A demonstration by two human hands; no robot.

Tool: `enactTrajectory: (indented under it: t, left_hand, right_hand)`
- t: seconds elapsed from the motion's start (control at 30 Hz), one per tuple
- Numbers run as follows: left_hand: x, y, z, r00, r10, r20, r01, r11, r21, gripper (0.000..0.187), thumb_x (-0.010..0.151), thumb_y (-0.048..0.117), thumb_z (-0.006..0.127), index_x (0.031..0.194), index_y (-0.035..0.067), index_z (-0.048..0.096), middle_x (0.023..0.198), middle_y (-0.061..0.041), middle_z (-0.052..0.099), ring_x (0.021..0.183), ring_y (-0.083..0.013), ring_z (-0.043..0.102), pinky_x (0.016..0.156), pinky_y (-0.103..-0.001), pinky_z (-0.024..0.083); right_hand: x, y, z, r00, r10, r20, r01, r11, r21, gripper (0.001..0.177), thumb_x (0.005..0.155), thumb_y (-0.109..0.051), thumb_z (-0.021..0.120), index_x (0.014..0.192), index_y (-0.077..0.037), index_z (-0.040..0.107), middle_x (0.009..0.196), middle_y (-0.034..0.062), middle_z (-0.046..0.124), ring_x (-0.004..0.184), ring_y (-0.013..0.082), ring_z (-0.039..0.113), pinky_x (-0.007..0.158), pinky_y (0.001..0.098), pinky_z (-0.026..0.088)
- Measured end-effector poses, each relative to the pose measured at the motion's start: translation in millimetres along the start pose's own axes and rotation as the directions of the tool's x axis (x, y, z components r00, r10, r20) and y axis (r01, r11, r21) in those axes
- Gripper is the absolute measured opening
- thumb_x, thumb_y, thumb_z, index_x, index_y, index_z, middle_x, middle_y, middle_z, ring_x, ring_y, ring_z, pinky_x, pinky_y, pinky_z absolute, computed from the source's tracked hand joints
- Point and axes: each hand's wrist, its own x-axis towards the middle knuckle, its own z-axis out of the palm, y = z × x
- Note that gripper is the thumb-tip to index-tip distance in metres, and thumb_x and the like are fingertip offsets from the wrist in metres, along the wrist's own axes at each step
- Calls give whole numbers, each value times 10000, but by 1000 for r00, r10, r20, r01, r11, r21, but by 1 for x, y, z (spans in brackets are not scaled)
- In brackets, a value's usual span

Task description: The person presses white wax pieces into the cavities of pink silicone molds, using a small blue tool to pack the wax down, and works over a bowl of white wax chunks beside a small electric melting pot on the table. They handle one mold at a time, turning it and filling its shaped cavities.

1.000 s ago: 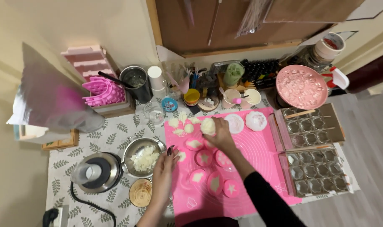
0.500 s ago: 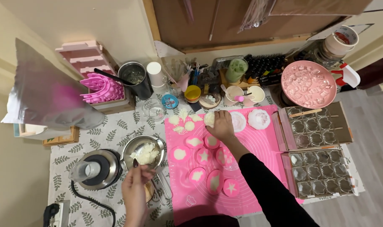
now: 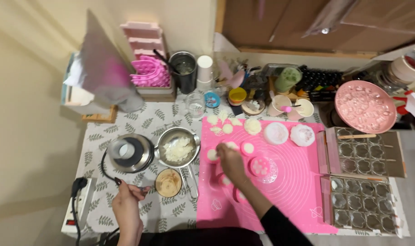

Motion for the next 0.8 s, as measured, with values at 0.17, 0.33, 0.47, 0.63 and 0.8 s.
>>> enactTrajectory:
  t: [0.17,0.33,0.47,0.63,0.8]
  left_hand:
    - [-17,33,8,992,126,-11,-125,988,94,260,1014,130,558,1233,-6,582,1042,-96,656,838,-168,657,735,-300,510]
    - [-8,61,8,983,175,-57,-158,962,225,564,925,145,699,1427,17,477,1317,-111,614,1051,-210,639,835,-331,495]
    - [17,64,4,872,481,93,-449,709,544,841,855,148,827,1502,-54,330,1450,-237,464,1329,-366,421,1100,-460,345]
    - [63,71,11,789,569,230,-593,611,524,1032,778,137,854,1539,-77,191,1535,-250,406,1438,-403,269,1197,-486,226]
    - [86,80,17,856,447,259,-513,673,534,959,786,153,835,1542,25,261,1465,-127,563,1432,-358,268,1198,-463,237]
  right_hand:
    - [-49,-49,30,977,166,136,-166,986,-12,310,1042,-267,509,911,-39,674,678,154,729,630,317,727,591,412,543]
    - [-66,-50,39,930,306,204,-311,950,-8,562,1105,-360,356,859,-54,759,796,140,764,771,283,716,746,395,529]
    - [-73,-44,62,935,306,177,-347,891,294,429,1057,-364,421,1055,6,637,993,222,695,910,291,677,807,405,534]
    - [-79,-50,69,926,367,91,-377,873,309,306,1003,-306,498,1120,-36,582,1003,154,754,910,210,714,790,369,557]
    - [-93,-67,59,865,501,-31,-486,852,196,329,1033,-274,452,1011,10,615,867,147,741,777,226,731,714,396,553]
